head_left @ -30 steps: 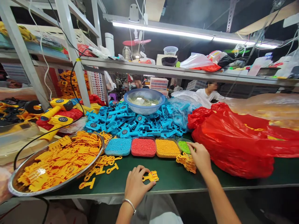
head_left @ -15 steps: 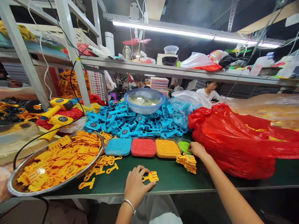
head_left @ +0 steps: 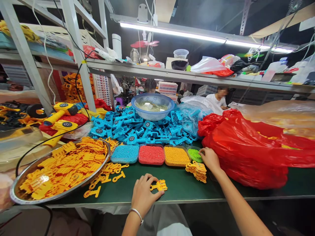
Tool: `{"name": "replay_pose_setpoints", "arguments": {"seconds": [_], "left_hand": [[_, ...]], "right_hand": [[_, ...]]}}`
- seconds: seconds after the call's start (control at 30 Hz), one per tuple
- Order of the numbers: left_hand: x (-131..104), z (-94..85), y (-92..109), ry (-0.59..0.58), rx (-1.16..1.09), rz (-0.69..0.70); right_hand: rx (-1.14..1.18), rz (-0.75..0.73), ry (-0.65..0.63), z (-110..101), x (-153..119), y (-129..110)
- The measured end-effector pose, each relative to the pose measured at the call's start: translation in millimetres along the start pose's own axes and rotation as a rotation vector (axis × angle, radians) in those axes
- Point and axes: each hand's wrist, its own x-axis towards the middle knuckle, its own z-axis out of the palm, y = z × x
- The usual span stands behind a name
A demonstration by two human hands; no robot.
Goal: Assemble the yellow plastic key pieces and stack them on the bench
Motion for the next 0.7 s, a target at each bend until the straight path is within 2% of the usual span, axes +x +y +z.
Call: {"name": "replay_pose_setpoints", "arguments": {"seconds": [0.13, 0.2, 0.23, 0.33, 0.43, 0.53, 0.7], "left_hand": [[0, 1.1, 0, -0.001, -0.007, -0.015], [0, 2.0, 0, 0.003, -0.013, -0.015], [0, 2.3, 0, 0.005, -0.015, -0.015], [1, 2.9, -1, -0.002, -0.015, -0.014], [1, 2.7, -1, -0.011, -0.010, -0.013], [0, 2.2, 0, -0.003, -0.012, -0.013], [0, 2.1, 1, -0.008, -0.014, -0.020]], "right_hand": [[0.115, -0.038, 0.163, -21, -33, -31], [0.340, -0.150, 0.281, -25, -63, -58], [0.436, -0.200, 0.284, -25, -79, -74], [0.600, -0.284, 0.091, -13, -120, -118], [0.663, -0.253, -0.031, 3, -137, -147], [0.688, -0.223, -0.082, 14, -136, -157], [0.755, -0.203, -0.124, 20, -132, -157]]}}
